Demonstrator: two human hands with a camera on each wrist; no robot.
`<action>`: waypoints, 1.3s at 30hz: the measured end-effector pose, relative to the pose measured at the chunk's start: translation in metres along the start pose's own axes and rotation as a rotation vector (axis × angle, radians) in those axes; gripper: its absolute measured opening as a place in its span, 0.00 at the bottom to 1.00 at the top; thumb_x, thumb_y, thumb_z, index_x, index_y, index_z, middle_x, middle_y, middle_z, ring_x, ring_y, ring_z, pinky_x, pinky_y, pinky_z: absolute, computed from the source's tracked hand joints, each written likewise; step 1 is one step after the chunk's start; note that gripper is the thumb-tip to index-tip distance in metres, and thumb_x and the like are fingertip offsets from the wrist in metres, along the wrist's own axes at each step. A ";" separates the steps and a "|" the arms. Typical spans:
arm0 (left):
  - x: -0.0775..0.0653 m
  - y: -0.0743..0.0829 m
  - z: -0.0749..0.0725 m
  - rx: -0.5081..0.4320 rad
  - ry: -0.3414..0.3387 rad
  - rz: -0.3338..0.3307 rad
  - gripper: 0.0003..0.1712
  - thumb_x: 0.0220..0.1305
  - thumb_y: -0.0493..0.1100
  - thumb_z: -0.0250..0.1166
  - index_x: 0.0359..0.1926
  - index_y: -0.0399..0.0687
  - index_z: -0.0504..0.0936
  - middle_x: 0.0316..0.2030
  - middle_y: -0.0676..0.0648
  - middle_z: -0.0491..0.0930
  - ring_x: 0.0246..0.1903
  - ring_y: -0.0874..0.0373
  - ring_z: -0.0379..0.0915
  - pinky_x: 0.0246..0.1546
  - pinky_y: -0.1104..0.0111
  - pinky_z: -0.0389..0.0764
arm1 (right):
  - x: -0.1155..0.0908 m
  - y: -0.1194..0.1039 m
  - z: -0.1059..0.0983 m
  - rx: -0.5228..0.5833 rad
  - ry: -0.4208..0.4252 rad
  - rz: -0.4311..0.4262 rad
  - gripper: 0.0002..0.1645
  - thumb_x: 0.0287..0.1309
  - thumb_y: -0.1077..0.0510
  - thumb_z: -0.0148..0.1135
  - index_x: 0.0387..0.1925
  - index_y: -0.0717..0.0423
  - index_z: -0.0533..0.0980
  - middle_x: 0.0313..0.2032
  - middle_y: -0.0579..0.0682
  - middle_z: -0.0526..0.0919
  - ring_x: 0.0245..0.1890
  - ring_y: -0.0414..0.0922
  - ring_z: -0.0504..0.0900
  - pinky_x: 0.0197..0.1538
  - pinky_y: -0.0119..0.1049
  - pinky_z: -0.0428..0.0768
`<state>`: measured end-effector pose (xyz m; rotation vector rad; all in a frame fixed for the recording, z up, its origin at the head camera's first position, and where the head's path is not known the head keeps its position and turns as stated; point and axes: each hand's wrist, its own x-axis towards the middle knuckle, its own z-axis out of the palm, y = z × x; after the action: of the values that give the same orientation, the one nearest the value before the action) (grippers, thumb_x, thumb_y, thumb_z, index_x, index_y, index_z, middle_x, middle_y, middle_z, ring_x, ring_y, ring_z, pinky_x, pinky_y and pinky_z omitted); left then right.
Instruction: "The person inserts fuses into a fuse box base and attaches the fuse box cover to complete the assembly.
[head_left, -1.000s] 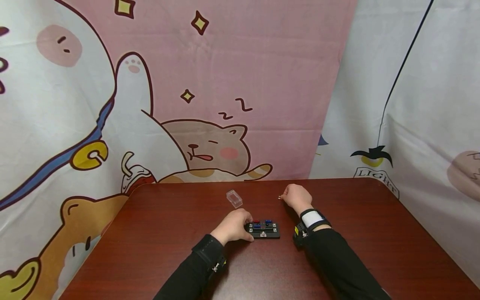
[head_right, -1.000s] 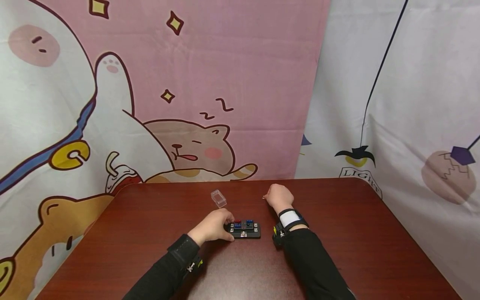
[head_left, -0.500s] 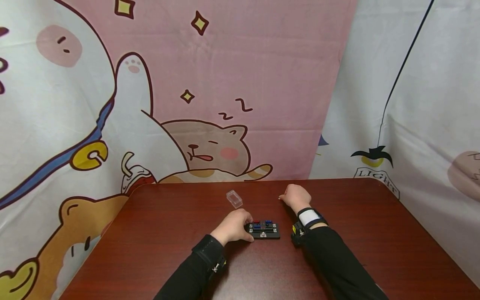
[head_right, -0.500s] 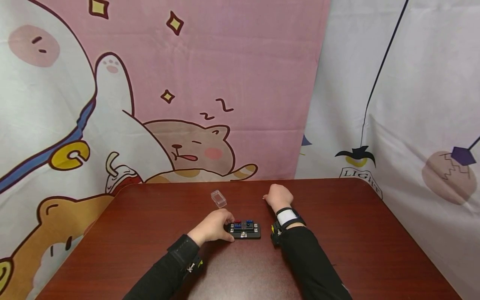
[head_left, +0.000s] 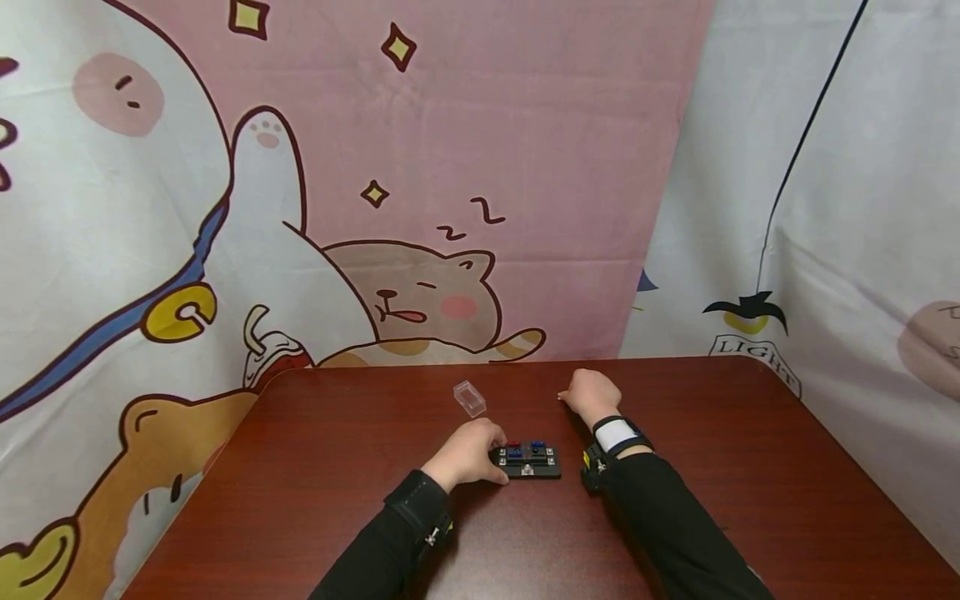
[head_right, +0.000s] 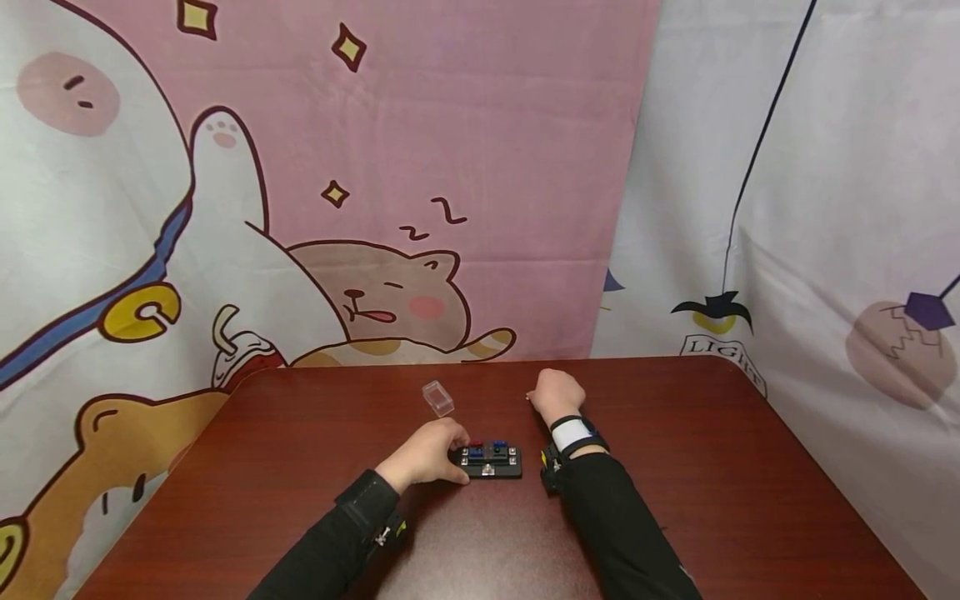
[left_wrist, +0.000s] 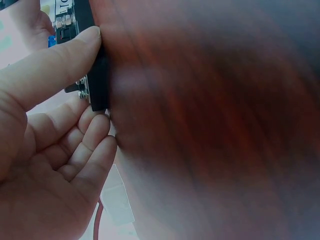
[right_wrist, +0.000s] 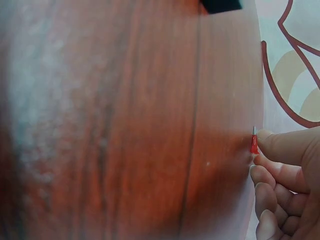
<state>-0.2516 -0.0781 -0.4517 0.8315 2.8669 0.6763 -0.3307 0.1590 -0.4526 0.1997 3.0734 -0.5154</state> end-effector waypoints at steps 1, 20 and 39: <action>0.000 0.000 0.000 0.003 0.000 0.000 0.26 0.40 0.48 0.84 0.41 0.44 0.85 0.34 0.53 0.78 0.35 0.60 0.73 0.44 0.64 0.76 | 0.000 0.000 0.000 0.001 -0.001 0.001 0.23 0.58 0.46 0.70 0.13 0.52 0.78 0.17 0.48 0.77 0.22 0.47 0.76 0.25 0.42 0.74; 0.001 -0.001 0.000 0.004 0.003 0.018 0.26 0.39 0.47 0.84 0.40 0.44 0.85 0.34 0.52 0.78 0.35 0.60 0.73 0.43 0.64 0.76 | 0.003 -0.002 0.000 0.002 -0.059 0.009 0.15 0.58 0.50 0.70 0.37 0.59 0.83 0.34 0.55 0.84 0.27 0.50 0.77 0.29 0.47 0.77; 0.000 -0.002 0.001 0.012 0.002 0.027 0.26 0.39 0.48 0.84 0.39 0.44 0.85 0.34 0.52 0.78 0.35 0.60 0.74 0.43 0.64 0.76 | 0.004 0.002 0.000 0.079 -0.067 -0.071 0.11 0.58 0.58 0.68 0.24 0.56 0.75 0.23 0.49 0.74 0.25 0.47 0.73 0.30 0.41 0.71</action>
<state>-0.2524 -0.0796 -0.4531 0.8729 2.8698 0.6636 -0.3343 0.1618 -0.4536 0.0733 3.0070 -0.6343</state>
